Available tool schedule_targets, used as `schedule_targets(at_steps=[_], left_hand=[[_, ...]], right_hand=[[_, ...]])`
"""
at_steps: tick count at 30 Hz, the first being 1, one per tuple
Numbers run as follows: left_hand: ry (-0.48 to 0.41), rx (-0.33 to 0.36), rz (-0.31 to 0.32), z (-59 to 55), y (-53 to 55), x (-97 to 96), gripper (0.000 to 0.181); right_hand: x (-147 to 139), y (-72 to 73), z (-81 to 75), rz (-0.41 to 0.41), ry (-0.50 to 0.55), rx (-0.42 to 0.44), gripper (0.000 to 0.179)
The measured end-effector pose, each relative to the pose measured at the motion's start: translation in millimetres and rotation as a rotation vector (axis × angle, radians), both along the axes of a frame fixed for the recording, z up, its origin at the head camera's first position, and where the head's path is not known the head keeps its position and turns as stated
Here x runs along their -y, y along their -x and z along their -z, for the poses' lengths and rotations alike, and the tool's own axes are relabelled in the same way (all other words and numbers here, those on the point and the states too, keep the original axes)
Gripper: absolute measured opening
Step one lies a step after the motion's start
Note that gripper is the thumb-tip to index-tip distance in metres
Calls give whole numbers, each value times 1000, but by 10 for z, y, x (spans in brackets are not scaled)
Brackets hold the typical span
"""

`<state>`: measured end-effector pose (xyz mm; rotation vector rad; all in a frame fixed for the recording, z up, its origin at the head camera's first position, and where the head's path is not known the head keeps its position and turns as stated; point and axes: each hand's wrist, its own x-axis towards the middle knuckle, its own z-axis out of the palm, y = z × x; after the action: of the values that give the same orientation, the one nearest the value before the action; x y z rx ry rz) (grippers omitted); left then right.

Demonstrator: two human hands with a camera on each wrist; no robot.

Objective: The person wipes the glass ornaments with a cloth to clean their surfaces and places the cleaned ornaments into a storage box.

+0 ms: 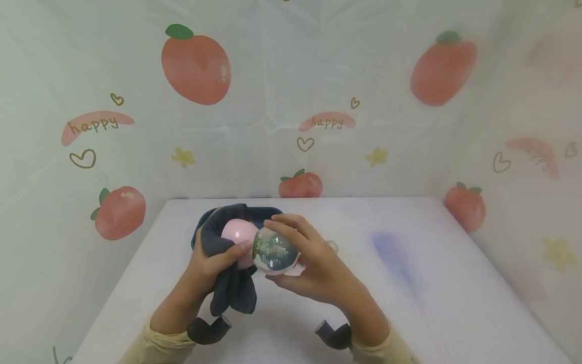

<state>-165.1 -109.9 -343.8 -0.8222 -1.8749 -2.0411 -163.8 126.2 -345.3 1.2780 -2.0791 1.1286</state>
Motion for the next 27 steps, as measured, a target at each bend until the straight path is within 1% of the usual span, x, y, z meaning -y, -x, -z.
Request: schedule_targets(at_steps=[2,5,7,9,11,12,15,22,24,27], left_hand=[[11,-23,-20,-7,-6,-4,58],[33,-47,-48,-8,-10,-4,58],[36,-52,-49,-7,-14,-8,59],[31,-54,-44,-7,-16,-11,58],[31,-55,-40,-6,-19,-16,58],[31,-54,-36,-2,-18,-16,57],[28,-50,-26,9,-12,-9,56],[7,-37,3,5,-14,6,62],[-3,-20,8,7,-9,10,63],[-13,14,10,10,-1,12,62]], right_hand=[[-10,-3,0,14,2,44,100],[-35,-1,2,22,7,140,99],[-51,6,13,0,12,226,94],[-57,14,24,-24,19,294,86],[-53,22,33,-44,28,334,80],[-48,22,31,-48,34,340,76],[-30,26,15,-41,45,323,71],[-8,14,31,-34,70,307,78],[-2,4,41,-18,66,263,81],[7,-6,45,14,51,157,85]])
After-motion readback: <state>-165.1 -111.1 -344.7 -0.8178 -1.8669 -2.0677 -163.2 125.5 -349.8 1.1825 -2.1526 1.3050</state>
